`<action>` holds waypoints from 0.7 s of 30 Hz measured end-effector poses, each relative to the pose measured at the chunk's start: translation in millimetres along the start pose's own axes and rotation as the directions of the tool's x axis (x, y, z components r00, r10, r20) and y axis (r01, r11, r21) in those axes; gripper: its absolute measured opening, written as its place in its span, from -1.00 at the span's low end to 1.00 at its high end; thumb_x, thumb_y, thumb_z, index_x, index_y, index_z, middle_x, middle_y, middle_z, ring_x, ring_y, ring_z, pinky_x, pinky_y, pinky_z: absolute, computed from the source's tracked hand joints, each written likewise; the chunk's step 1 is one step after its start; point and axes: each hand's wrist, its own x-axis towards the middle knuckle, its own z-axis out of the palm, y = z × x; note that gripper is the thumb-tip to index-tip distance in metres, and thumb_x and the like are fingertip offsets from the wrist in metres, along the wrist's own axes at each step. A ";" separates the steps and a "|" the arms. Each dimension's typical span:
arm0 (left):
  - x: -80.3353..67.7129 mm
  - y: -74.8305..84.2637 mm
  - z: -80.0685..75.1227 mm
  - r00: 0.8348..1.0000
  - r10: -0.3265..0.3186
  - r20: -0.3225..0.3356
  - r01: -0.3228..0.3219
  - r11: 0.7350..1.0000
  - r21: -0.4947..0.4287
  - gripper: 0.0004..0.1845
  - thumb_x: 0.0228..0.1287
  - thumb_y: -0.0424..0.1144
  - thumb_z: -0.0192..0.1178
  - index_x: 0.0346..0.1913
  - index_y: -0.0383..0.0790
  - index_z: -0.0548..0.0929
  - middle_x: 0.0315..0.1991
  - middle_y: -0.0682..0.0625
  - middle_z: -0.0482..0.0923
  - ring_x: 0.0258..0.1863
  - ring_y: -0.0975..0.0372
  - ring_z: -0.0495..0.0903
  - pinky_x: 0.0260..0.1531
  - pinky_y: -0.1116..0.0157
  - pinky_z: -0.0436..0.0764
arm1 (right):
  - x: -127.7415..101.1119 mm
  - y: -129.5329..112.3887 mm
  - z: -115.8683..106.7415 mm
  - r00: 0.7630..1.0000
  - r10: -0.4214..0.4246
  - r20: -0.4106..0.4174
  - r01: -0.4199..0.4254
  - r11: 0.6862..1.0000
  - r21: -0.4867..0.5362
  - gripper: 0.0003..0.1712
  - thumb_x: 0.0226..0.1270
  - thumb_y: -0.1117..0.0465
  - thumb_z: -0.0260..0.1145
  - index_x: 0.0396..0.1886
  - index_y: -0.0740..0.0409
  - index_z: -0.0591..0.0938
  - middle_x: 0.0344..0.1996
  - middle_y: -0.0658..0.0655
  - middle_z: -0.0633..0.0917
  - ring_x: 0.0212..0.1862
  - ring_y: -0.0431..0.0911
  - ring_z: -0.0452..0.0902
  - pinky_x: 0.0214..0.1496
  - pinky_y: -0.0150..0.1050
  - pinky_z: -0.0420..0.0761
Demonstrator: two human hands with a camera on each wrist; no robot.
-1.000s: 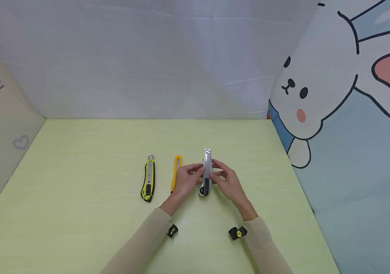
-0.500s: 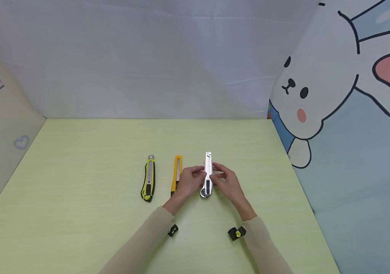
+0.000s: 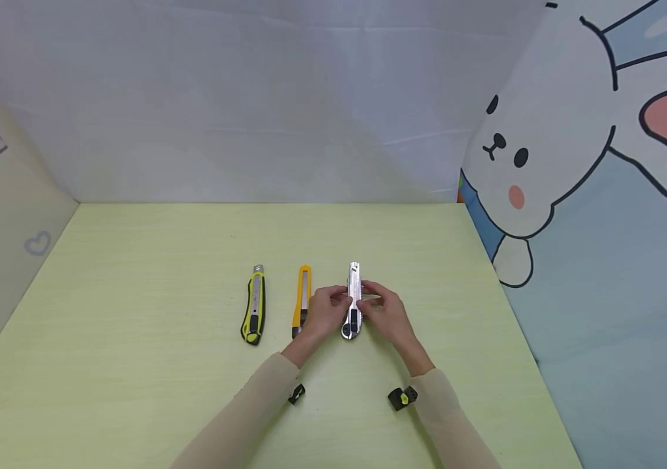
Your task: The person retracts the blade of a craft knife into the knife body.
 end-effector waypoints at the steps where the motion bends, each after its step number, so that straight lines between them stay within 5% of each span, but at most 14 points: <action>1: 0.0 0.1 0.0 1.000 0.000 0.000 0.000 1.000 0.004 -0.74 0.34 -0.40 0.31 0.05 -0.42 0.74 -0.24 -0.11 0.75 -0.26 0.17 0.70 -0.21 0.28 0.68 | 0.3 0.0 0.4 1.000 0.002 0.001 -0.002 1.000 -0.013 -0.46 0.43 0.36 0.35 0.37 0.34 0.52 0.17 0.41 0.64 0.04 0.21 0.66 -0.19 -0.35 0.59; 21: 1.6 2.9 0.0 0.999 -0.032 -0.014 0.033 0.999 0.040 -0.71 0.30 -0.48 0.33 0.07 -0.44 0.72 -0.29 -0.11 0.73 -0.32 0.21 0.66 -0.28 0.33 0.69 | 2.1 -0.8 8.8 0.999 -0.017 -0.042 0.010 0.988 -0.156 -0.56 0.41 0.39 0.35 0.26 0.35 0.61 0.12 0.37 0.69 0.02 0.21 0.69 -0.04 -0.06 0.69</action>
